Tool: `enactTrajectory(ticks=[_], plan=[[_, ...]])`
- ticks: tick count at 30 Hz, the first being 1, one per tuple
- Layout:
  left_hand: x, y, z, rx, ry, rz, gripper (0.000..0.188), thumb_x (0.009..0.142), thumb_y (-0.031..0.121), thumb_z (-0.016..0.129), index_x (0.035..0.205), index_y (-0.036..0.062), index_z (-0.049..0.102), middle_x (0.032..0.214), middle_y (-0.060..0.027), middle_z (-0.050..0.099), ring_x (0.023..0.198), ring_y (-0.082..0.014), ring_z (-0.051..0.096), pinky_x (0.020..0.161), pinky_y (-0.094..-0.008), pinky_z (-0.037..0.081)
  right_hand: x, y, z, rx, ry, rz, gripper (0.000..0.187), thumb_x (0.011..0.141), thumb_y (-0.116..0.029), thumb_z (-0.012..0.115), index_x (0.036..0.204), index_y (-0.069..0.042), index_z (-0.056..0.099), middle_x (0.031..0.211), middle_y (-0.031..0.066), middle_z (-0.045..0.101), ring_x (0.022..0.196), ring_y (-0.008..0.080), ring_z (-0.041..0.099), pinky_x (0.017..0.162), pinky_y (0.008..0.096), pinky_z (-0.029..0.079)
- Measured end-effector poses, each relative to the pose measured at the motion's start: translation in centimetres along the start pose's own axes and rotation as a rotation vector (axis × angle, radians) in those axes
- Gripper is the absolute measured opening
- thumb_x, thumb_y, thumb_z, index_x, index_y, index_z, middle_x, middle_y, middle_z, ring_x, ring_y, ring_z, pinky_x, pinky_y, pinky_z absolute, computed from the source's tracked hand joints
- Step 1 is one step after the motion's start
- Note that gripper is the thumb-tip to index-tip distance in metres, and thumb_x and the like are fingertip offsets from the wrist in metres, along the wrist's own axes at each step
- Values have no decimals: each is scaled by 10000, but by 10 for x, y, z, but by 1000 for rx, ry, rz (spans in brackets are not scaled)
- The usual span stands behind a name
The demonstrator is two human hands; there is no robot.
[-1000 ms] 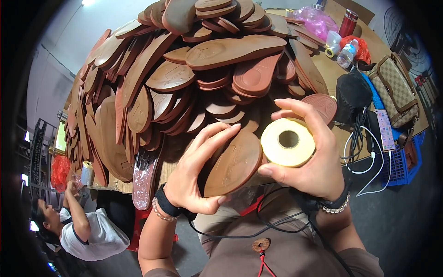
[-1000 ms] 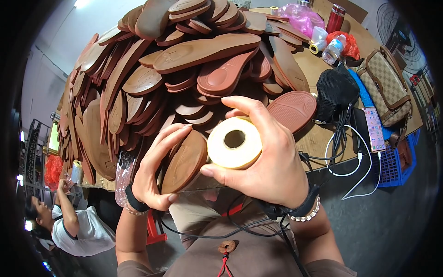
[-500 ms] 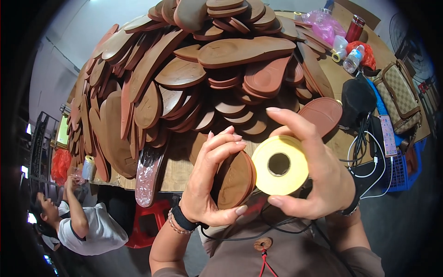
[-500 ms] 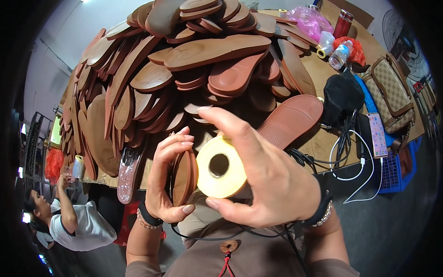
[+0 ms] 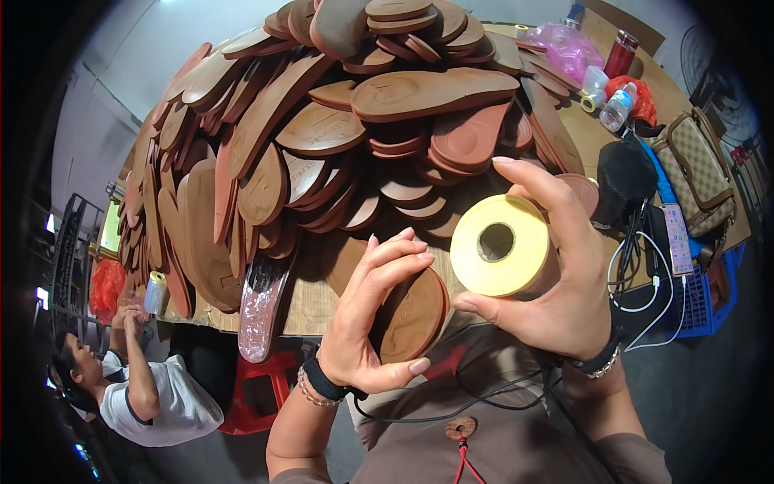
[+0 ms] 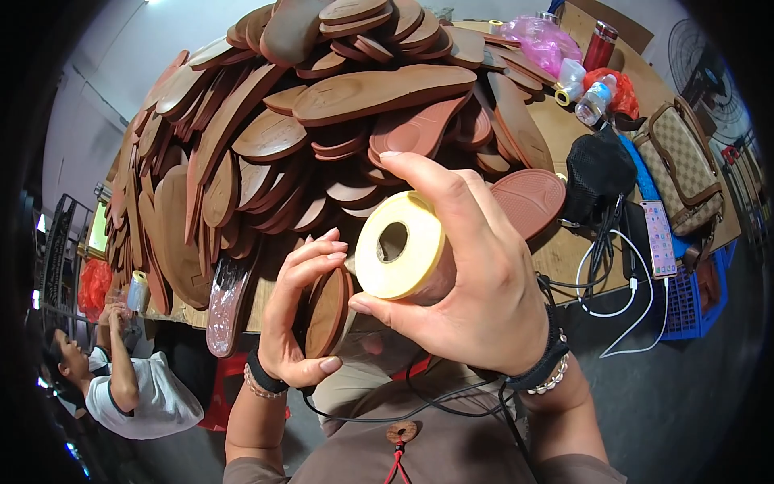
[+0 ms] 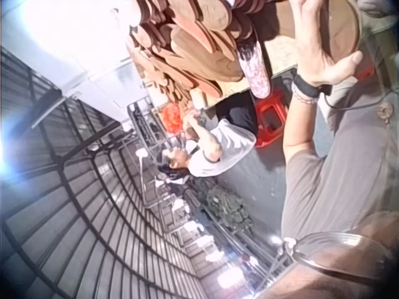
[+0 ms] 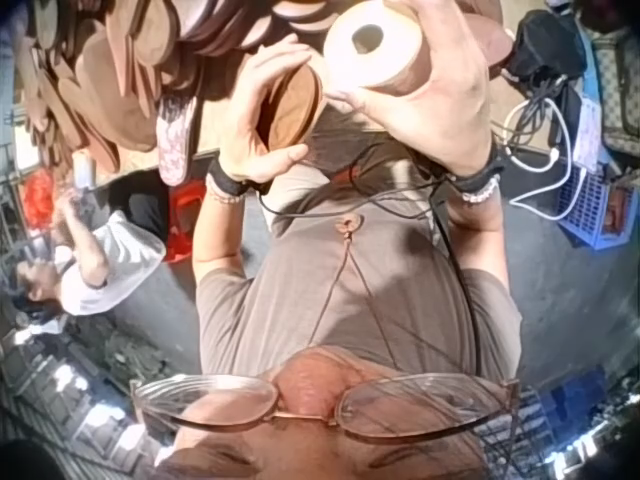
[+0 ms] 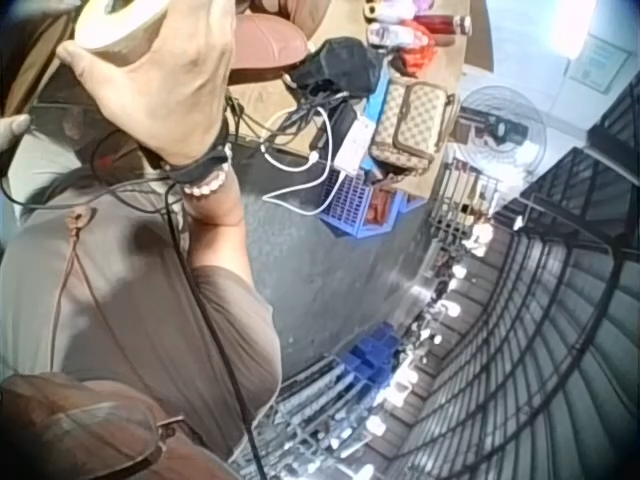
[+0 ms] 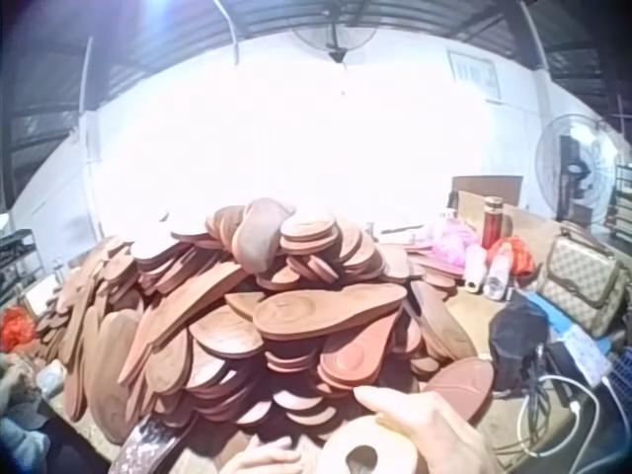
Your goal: The recorder is wrapping brown shoe soles in protective clear plastic film at a production workstation.
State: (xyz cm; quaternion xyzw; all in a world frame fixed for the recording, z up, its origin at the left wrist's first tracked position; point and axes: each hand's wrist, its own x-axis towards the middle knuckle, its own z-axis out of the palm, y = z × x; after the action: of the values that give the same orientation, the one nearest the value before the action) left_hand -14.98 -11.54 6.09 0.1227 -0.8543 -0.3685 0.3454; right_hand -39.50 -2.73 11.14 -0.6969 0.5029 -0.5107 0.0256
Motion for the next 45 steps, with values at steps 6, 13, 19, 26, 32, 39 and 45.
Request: enactTrajectory(ticks=[6,13,19,26,32,39,45], plan=[[-4,-2,1,-39,26,-1,950,734,536,818,1492,26,554,1493,-226,549,1494,-446,460,1260,-653,177,3,-1,5,41,-38,25,984,654,-233,1005,1489,11,543,1331,131,665,1150,212,670,1041,344,509],[-18,-8,5,-73,51,47,921,733,577,814,1431,17,598,1439,-230,588,1454,-458,505,1255,-673,173,-3,-3,15,267,-220,171,880,714,-257,959,1449,-12,541,1227,210,671,1095,388,685,959,456,546],[-46,10,20,59,329,-19,750,699,434,871,1291,38,638,1363,-214,634,1439,-466,518,1262,-686,199,-7,-22,30,234,-308,124,823,744,-225,935,1440,-34,539,1164,188,654,1065,411,672,919,449,545],[-86,22,31,5,492,-153,727,675,281,878,1292,12,604,1384,-192,635,1479,-419,483,1276,-603,287,-17,-25,60,316,-420,-12,888,769,-253,921,1500,-40,463,1186,201,591,1026,408,663,899,454,554],[-111,33,25,128,392,-385,1153,681,439,877,1613,-26,381,1630,-302,348,1572,-454,314,1244,-544,329,-27,-24,76,327,-485,-85,934,769,-280,915,1530,-35,432,1142,204,565,969,406,647,863,457,543],[-116,32,26,-151,366,-549,1183,652,424,902,1644,72,362,1660,-322,265,1608,-468,213,1249,-577,319,-28,-21,78,370,-599,-94,933,806,-223,869,1572,-9,381,1185,217,560,1030,416,638,920,454,536],[-115,30,19,-42,308,-527,1123,635,394,896,1596,78,408,1636,-263,322,1593,-464,251,1210,-565,386,-13,-17,62,454,-645,-119,945,789,-175,868,1587,-7,389,1309,243,579,1129,421,634,971,439,535]])
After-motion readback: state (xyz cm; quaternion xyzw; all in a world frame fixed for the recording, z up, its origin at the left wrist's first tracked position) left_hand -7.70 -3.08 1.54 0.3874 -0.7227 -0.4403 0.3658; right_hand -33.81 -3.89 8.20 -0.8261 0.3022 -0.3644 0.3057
